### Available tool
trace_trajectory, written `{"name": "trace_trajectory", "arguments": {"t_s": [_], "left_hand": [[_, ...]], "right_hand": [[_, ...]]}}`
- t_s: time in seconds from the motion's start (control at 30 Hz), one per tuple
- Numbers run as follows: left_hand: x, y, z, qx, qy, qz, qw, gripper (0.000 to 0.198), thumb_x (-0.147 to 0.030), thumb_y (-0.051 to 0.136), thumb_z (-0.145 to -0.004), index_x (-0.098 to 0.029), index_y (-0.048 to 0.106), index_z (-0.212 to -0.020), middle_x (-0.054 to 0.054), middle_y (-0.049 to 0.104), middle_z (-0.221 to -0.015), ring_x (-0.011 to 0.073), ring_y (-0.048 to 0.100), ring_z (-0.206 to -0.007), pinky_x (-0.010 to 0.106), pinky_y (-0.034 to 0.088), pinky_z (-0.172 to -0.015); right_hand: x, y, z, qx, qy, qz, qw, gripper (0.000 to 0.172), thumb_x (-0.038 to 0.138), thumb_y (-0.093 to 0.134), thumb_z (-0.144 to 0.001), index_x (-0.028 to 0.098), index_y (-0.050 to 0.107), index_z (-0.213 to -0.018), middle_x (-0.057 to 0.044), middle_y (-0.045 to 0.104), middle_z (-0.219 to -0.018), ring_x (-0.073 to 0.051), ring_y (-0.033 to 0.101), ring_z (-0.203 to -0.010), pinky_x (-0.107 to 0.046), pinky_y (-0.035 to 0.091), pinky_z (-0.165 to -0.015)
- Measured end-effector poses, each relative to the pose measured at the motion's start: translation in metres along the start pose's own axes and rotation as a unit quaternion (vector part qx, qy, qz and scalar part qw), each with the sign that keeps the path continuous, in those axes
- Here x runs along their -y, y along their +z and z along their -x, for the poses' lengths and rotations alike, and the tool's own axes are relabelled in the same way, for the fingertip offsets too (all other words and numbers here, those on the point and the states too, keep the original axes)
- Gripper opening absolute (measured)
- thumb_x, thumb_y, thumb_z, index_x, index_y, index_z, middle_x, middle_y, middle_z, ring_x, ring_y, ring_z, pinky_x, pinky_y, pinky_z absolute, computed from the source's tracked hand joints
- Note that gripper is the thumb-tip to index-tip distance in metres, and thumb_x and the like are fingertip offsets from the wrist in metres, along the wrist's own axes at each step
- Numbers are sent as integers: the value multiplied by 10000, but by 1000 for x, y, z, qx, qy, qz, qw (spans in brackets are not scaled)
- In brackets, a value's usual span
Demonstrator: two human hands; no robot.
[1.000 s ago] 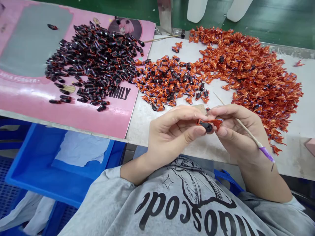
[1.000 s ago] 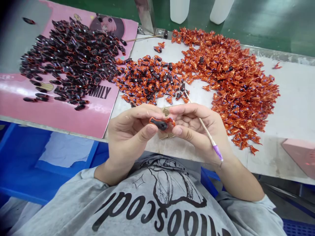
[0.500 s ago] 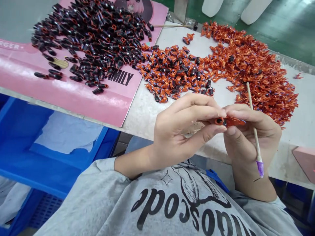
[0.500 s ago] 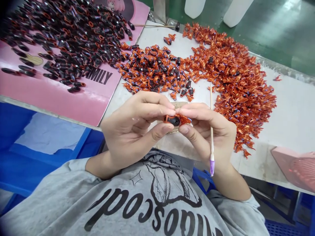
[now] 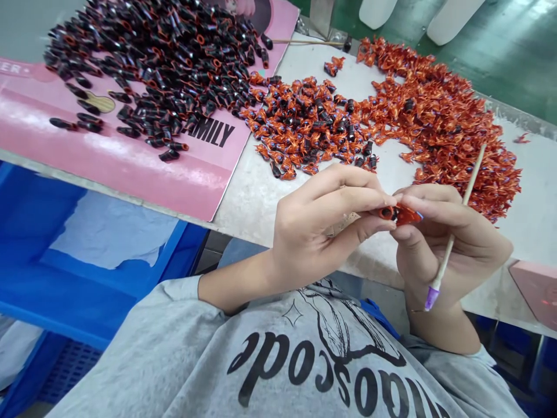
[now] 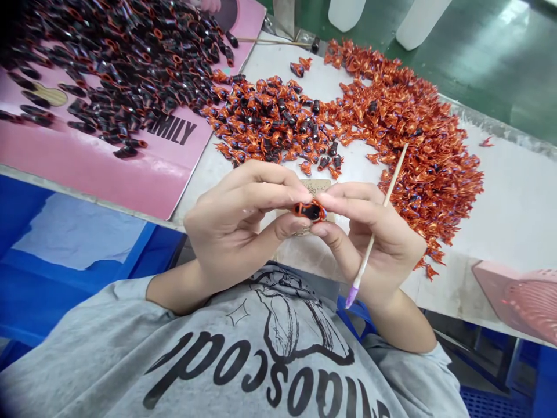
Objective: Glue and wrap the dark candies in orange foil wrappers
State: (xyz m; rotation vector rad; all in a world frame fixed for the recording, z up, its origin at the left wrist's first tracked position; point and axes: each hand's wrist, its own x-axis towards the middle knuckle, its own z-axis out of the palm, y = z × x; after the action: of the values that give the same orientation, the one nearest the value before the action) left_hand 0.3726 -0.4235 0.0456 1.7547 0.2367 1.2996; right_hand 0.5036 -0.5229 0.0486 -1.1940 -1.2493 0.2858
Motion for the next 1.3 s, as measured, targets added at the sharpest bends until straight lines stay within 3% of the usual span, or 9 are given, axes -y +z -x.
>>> {"name": "trace_trajectory", "arguments": {"t_s": [0.37,0.57,0.73,0.83,0.93,1.03,1.13,1.2,1.3], "left_hand": [[5,0,0,-1,5,-23,1000,120,-340,733,-870,-228,697,-852,21,693,-849,144,688,-761,302,583,-686],[4,3,5,-19,-83,49,995,199,-352,772,-834,-204,648,-789,25,666,-815,140,669,-776,272,572,-657],[5,4,5,5,-119,95,988,183,-345,771,-835,-194,669,-819,16,684,-801,124,679,-743,243,570,-642],[7,-2,2,36,-86,63,994,142,-334,755,-851,-204,709,-882,13,716,-813,131,699,-734,256,579,-655],[11,-7,1,54,8,-5,999,69,-281,727,-878,-218,729,-904,17,744,-831,139,709,-756,274,585,-685],[18,-7,4,38,115,-68,990,48,-221,727,-871,-226,733,-918,25,761,-859,149,712,-782,288,585,-701],[27,-3,9,23,192,-110,975,84,-155,698,-862,-224,729,-899,26,763,-855,159,704,-772,290,579,-684],[30,-2,12,16,201,-108,974,82,-171,693,-862,-240,726,-891,15,759,-857,160,696,-764,292,570,-663],[30,-2,14,18,146,-82,986,59,-240,710,-868,-278,726,-911,-6,747,-861,151,681,-749,296,555,-640]], "right_hand": [[-3,-4,-1,29,-45,63,997,326,115,763,-852,282,763,-1131,-22,741,-974,-139,694,-837,-268,565,-661],[0,-3,0,68,-122,225,964,361,235,794,-851,228,696,-1198,-53,746,-1037,-175,696,-888,-314,581,-757],[4,3,-2,46,-162,267,949,235,114,751,-856,172,681,-1073,-57,727,-905,-158,681,-781,-288,556,-678],[5,7,-2,36,-160,278,946,212,75,724,-856,175,666,-1033,-49,714,-860,-154,669,-738,-287,536,-635],[6,8,-1,34,-169,302,938,180,66,690,-871,175,661,-1011,-52,703,-834,-160,664,-718,-293,530,-596],[8,8,2,33,-164,333,928,146,115,648,-922,189,660,-1046,-66,708,-866,-176,679,-744,-309,550,-593],[9,7,5,53,-160,335,927,186,188,609,-963,210,652,-1143,-75,727,-940,-199,697,-821,-338,597,-683],[9,5,5,66,-174,317,930,220,173,627,-946,177,658,-1164,-92,730,-958,-205,702,-852,-341,607,-737],[7,4,3,65,-179,288,938,251,126,648,-922,171,666,-1169,-89,736,-975,-195,710,-888,-315,608,-768]]}}
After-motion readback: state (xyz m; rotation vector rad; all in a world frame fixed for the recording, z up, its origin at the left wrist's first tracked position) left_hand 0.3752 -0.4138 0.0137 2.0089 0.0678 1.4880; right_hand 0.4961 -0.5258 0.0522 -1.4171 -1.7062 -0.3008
